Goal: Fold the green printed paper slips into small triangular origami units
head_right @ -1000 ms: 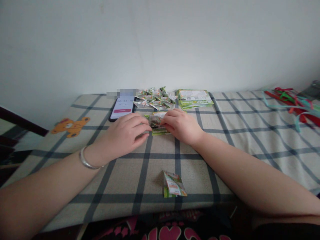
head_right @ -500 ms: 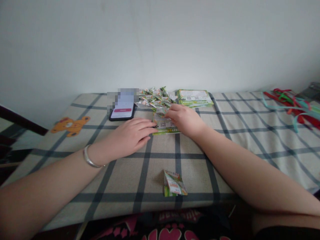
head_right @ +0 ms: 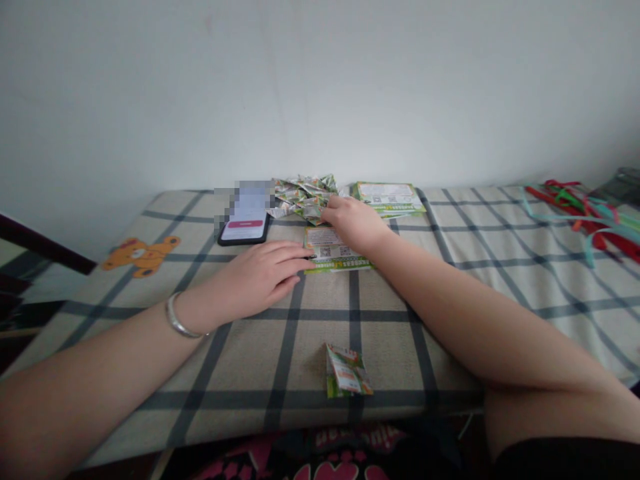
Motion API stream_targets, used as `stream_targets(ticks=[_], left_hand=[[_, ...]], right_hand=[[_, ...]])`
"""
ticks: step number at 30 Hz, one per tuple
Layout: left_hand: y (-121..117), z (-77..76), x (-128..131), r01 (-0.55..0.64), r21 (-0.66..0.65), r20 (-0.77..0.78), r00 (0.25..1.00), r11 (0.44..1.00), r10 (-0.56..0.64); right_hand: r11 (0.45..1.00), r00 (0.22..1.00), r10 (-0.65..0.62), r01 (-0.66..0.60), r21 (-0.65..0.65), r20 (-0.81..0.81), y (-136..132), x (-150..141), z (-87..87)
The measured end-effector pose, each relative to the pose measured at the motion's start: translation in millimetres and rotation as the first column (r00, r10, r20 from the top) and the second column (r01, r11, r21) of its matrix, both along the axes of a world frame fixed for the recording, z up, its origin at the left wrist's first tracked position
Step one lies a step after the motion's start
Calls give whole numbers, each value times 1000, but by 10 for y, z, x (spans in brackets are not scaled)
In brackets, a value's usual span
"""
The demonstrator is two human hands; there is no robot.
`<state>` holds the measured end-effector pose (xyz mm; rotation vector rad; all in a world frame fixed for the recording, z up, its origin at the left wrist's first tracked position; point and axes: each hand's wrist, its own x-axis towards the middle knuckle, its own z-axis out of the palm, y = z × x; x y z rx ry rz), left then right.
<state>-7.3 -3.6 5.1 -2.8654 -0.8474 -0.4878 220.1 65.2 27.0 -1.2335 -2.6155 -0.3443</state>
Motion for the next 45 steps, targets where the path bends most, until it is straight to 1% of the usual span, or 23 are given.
stream_targets(ticks=[7, 11, 15, 18, 22, 24, 26, 30, 36, 45], left_hand=[[17, -14, 4, 5, -13, -5, 1000, 1000, -5], [29, -26, -5, 12, 6, -3, 1000, 1000, -12], [27, -25, -6, 14, 15, 5, 1000, 1000, -14], [14, -2, 4, 5, 13, -3, 1000, 1000, -5], [-1, 31, 20, -8, 1, -4, 1000, 1000, 8], [-6, 34, 26, -23, -13, 6, 1000, 1000, 23], [-13, 29, 30, -50, -38, 14, 999, 998, 50], [-29, 16, 38, -104, -88, 13, 994, 991, 106], [-22, 9, 48, -134, -91, 12, 991, 987, 136], [-20, 6, 59, -125, -73, 0, 992, 989, 125]], right_hand=[[998, 998, -39, 37, 55, 46, 82, -82, -9], [994, 997, -69, 66, 85, 32, 7, -91, -11], [996, 998, -57, 59, 59, -41, -120, -84, 5], [999, 992, -30, 34, 27, -125, -203, -62, 11], [988, 964, 98, -125, -93, -247, -313, 18, -3], [979, 956, 107, -149, -138, -273, -380, 71, -10], [972, 960, 106, -155, -176, -259, -451, 119, -10], [952, 976, 131, -173, -254, -173, -573, 155, 12], [966, 993, 81, -100, -240, -87, -671, 99, 34], [981, 1000, -10, 5, -196, -29, -724, 39, -19]])
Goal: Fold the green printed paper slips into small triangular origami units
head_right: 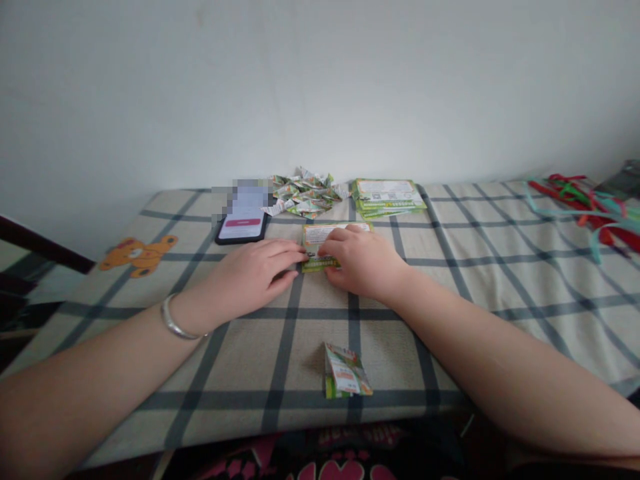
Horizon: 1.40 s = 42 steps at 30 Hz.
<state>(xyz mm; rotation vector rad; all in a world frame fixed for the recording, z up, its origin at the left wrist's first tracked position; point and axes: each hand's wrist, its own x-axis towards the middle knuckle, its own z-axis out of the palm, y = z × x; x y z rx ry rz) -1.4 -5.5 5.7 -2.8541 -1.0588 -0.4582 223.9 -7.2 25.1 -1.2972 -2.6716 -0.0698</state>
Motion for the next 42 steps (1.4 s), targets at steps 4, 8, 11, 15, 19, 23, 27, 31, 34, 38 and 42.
stream_targets(ticks=[4, 8, 11, 15, 19, 23, 27, 31, 34, 38, 42], left_hand=[[6, -7, 5, -2, -1, 0, 1000, 1000, 2], [15, -30, 0, -13, 6, 13, 1000, 1000, 13], [16, -40, -5, -10, -3, 17, 1000, 1000, 10], [20, -31, -7, -4, -14, 19, 1000, 1000, 4], [25, -24, -12, 10, -5, 25, 1000, 1000, -10], [24, -24, -21, 12, -13, 34, 999, 1000, -11], [22, -23, -24, 11, -23, 39, 999, 1000, -10], [25, -27, -24, 8, -26, 48, 999, 1000, -6], [28, -25, -26, 3, -28, 56, 998, 1000, -1], [26, -7, -31, 5, -25, 61, 998, 1000, -3], [27, 18, -31, 42, 16, 64, 997, 999, -43]], right_hand=[[1000, 1000, -13, 12, 18, 20, 3, 7, -13], [1000, 1000, -12, 12, 8, 6, 41, 98, -29], [1000, 1000, -21, 21, -19, -6, 75, 159, -44], [1000, 1000, 16, -16, 2, -11, 76, 161, -55], [999, 1000, 15, -15, 33, 10, 44, 131, -48], [998, 998, 7, -11, 68, 62, 19, 88, -19], [995, 991, -50, 39, 92, 123, -16, 22, 11], [987, 988, -89, 71, 144, 129, -30, -2, -12], [993, 998, -59, 56, 100, 36, 11, 26, -56], [999, 994, 38, -35, 30, -105, 79, 69, -105], [990, 974, 139, -140, 7, -179, 86, 61, -121]])
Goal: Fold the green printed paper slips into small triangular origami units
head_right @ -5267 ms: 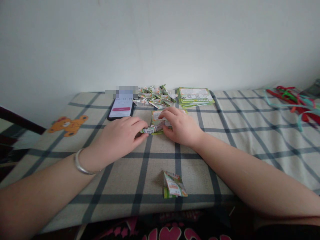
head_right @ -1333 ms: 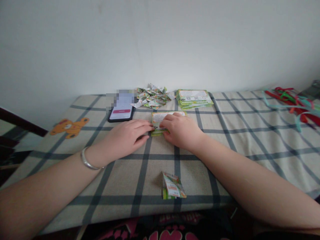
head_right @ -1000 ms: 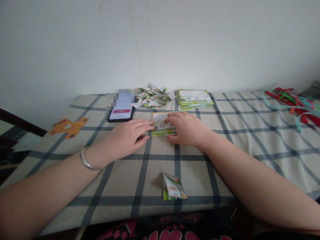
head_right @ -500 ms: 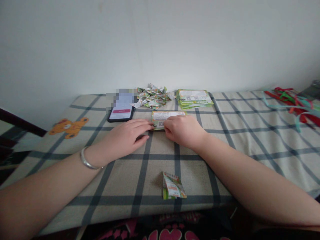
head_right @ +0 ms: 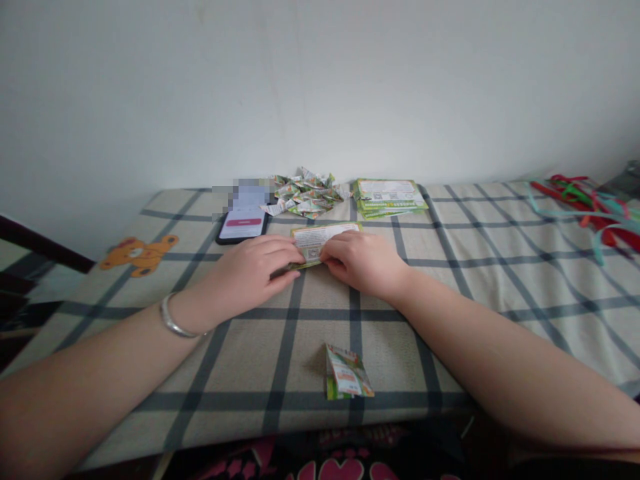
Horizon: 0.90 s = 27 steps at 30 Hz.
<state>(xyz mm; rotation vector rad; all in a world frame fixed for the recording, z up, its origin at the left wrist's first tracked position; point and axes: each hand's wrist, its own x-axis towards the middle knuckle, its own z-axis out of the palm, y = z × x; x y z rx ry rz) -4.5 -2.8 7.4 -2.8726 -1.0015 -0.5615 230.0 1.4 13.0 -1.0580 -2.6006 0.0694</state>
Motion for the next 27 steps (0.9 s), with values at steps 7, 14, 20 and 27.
stream_targets(ticks=[7, 14, 20, 27], left_hand=[[11, 10, -15, 3, 20, -22, 1000, 1000, -3], [77, 9, -68, -10, 74, -36, 999, 997, 13], [60, 9, -60, 25, 82, -48, 999, 996, -21], [-29, 70, 14, 0, 53, -57, 998, 999, 3]], right_hand=[[988, 981, 134, -144, -62, -140, 51, 20, -55], [960, 951, 253, -269, -75, -178, 162, 122, -44], [991, 988, 120, -126, -54, -98, 9, 55, 36], [994, 989, 96, -101, -34, -115, -99, -43, 19]])
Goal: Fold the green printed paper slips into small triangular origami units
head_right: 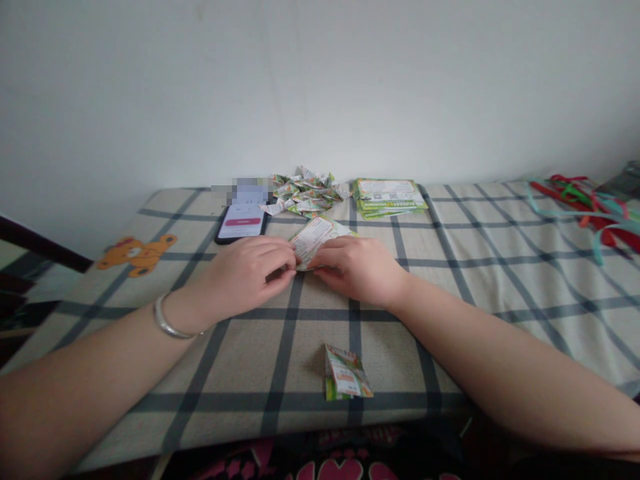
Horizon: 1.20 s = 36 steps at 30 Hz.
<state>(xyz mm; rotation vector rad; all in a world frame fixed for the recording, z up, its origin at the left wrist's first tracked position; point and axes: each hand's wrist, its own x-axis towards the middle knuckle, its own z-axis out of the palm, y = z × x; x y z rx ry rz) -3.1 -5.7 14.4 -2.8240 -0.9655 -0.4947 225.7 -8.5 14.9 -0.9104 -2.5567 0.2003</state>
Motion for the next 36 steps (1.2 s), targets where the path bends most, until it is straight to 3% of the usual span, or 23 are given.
stream_targets(ticks=[9, 18, 24, 30, 36], left_hand=[[23, -25, -46, 17, -6, 12, 1000, 1000, -17], [24, -44, -43, 51, -50, 57, 997, 997, -48], [-6, -11, 0, 92, -165, 133, 989, 982, -70], [-18, 14, 19, 183, -261, 251, 961, 948, -117], [-24, -34, 15, 160, -505, 375, 926, 848, 49]], right_hand=[[962, 993, 61, -85, -260, -101, 116, 119, 26], [964, 995, 93, -100, -247, -40, 156, 214, 93], [974, 997, 78, -80, -214, -16, 66, 126, 129], [952, 1000, 8, -13, -304, -16, 58, 147, 102], [892, 1000, 8, -17, -451, -23, 94, 164, 81]])
